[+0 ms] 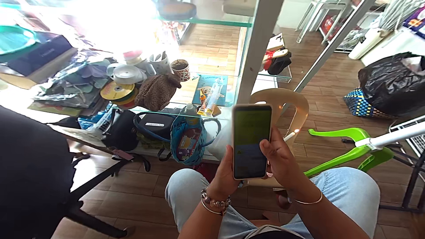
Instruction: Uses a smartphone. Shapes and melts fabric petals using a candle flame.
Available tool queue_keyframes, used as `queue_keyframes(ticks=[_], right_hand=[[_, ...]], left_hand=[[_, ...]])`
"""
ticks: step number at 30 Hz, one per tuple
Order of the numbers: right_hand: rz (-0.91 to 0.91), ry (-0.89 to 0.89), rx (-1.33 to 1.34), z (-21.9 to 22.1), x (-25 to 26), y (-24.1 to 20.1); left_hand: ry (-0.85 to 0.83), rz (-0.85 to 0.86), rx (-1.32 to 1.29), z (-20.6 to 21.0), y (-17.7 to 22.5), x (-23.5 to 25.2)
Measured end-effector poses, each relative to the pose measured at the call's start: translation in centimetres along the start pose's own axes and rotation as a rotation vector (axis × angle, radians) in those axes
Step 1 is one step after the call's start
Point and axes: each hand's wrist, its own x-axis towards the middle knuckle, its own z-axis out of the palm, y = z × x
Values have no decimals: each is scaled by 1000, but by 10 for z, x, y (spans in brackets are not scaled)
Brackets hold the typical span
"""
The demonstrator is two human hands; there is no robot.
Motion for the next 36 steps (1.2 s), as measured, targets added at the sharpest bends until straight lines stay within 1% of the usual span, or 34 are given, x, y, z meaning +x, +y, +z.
queue_keyframes(ticks=[3,7,10,12,16,19,22,27,31,36], right_hand=[[58,21,133,-10,-6,-1],[86,-32,167,-31,-14,9],[206,-48,182,-52,-14,16],[252,-59,211,-65,-13,24],[232,-18,278,-83,-14,42],[215,28,310,-92,-14,49],[233,70,309,-101,-13,49],[282,112,354,-119,-14,55],[318,143,391,-128,-17,58],[302,138,400,-132,-22,58]], left_hand=[[-36,-61,-21,-1,-10,3],[-38,-132,-28,-4,-22,7],[-7,-217,-31,-11,-36,10],[12,-247,-37,-14,-45,13],[28,-268,-13,-19,-62,23],[92,-280,7,-18,-71,31],[93,-264,0,-17,-80,39],[133,-294,-1,-20,-92,51],[120,-313,-11,-21,-99,58],[98,-360,-33,-22,-102,60]])
